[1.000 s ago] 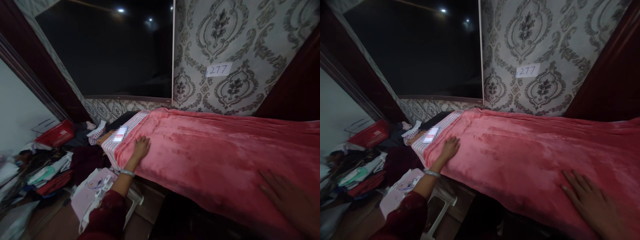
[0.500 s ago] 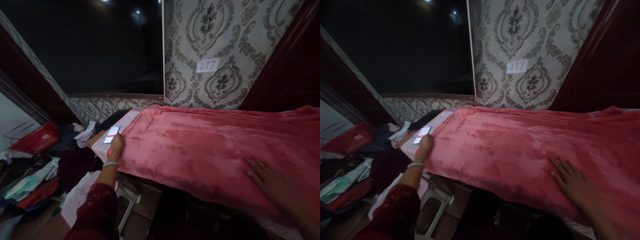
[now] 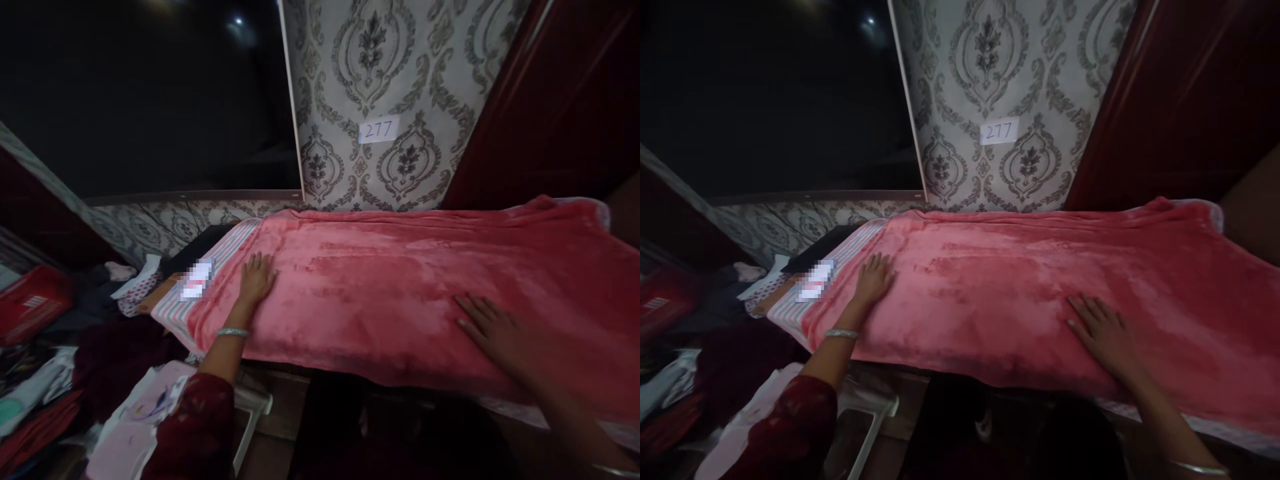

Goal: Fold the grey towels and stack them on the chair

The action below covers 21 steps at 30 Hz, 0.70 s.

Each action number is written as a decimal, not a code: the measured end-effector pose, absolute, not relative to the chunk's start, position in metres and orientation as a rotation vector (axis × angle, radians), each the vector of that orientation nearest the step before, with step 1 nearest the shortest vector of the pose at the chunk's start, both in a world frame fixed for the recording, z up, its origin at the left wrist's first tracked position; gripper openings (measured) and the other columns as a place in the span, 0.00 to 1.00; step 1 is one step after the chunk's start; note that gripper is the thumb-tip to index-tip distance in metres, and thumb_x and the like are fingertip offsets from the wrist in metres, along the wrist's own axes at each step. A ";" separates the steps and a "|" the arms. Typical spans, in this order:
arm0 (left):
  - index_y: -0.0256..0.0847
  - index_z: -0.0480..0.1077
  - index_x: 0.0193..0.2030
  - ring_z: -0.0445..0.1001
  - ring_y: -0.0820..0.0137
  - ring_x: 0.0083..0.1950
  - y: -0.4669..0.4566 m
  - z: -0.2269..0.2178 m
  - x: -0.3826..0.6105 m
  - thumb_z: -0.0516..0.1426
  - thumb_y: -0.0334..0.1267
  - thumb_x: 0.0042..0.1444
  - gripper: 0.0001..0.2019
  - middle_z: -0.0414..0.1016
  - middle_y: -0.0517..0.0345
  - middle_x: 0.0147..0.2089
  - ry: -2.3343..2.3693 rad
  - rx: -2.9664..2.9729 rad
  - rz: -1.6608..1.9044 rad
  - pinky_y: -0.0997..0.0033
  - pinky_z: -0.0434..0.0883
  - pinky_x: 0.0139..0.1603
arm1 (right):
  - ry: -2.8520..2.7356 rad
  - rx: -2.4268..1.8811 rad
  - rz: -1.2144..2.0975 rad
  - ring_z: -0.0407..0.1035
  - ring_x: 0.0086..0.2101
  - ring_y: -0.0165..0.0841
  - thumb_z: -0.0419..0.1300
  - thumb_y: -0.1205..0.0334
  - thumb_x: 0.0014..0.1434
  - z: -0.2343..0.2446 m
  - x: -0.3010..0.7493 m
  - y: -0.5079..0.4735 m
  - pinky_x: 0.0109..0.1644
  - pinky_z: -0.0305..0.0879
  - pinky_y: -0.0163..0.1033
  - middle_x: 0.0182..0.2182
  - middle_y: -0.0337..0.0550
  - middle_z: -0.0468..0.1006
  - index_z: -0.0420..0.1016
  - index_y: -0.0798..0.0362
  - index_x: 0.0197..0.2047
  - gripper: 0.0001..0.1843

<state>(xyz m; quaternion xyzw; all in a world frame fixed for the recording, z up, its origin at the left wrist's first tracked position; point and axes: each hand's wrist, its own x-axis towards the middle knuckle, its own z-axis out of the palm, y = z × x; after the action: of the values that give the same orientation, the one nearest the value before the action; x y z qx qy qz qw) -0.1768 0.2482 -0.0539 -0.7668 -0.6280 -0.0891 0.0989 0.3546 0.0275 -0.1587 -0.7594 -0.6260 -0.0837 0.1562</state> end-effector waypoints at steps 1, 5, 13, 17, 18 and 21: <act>0.37 0.56 0.70 0.50 0.52 0.74 0.251 -0.058 -0.168 0.45 0.44 0.66 0.28 0.57 0.40 0.72 -1.863 -2.310 -0.228 0.45 0.47 0.72 | -1.800 -2.202 -0.217 0.54 0.66 0.47 0.39 0.42 0.64 -0.156 0.353 0.028 0.66 0.54 0.58 0.68 0.48 0.62 0.61 0.47 0.70 0.37; 0.40 0.52 0.73 0.43 0.50 0.76 0.259 -0.070 -0.154 0.43 0.48 0.67 0.30 0.47 0.46 0.76 -1.956 -2.370 -0.143 0.38 0.47 0.71 | -1.789 -2.284 -0.176 0.52 0.67 0.46 0.39 0.42 0.65 -0.145 0.346 0.028 0.67 0.52 0.61 0.69 0.45 0.59 0.58 0.44 0.71 0.36; 0.40 0.53 0.73 0.45 0.49 0.75 0.270 -0.072 -0.158 0.41 0.48 0.67 0.30 0.48 0.44 0.76 -1.910 -2.362 -0.166 0.37 0.50 0.70 | -1.755 -2.287 -0.100 0.49 0.68 0.46 0.42 0.43 0.68 -0.127 0.337 0.030 0.68 0.49 0.62 0.70 0.43 0.57 0.57 0.40 0.71 0.32; 0.40 0.53 0.73 0.45 0.49 0.75 0.273 -0.074 -0.159 0.39 0.49 0.67 0.31 0.48 0.44 0.76 -1.902 -2.355 -0.190 0.38 0.50 0.70 | -1.741 -2.267 -0.048 0.48 0.69 0.45 0.43 0.42 0.68 -0.119 0.334 0.030 0.68 0.48 0.62 0.71 0.44 0.55 0.57 0.41 0.71 0.32; 0.39 0.53 0.73 0.45 0.49 0.75 0.273 -0.074 -0.159 0.39 0.49 0.67 0.31 0.48 0.44 0.76 -1.903 -2.359 -0.196 0.37 0.50 0.70 | -1.739 -2.265 -0.039 0.48 0.69 0.45 0.43 0.43 0.68 -0.117 0.333 0.030 0.68 0.47 0.62 0.71 0.44 0.55 0.58 0.42 0.71 0.31; 0.38 0.53 0.73 0.46 0.48 0.75 0.274 -0.071 -0.158 0.38 0.49 0.66 0.31 0.49 0.43 0.75 -1.914 -2.370 -0.195 0.36 0.51 0.69 | -1.736 -2.265 -0.020 0.48 0.69 0.45 0.43 0.43 0.69 -0.113 0.331 0.030 0.68 0.48 0.62 0.71 0.45 0.55 0.58 0.42 0.71 0.31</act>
<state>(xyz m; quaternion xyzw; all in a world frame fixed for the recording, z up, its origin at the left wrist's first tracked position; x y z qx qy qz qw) -0.1578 0.2743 -0.0713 -0.7757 -0.6264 -0.0638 0.0442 0.3313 0.0303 -0.1131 -0.7854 -0.6021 -0.0071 0.1432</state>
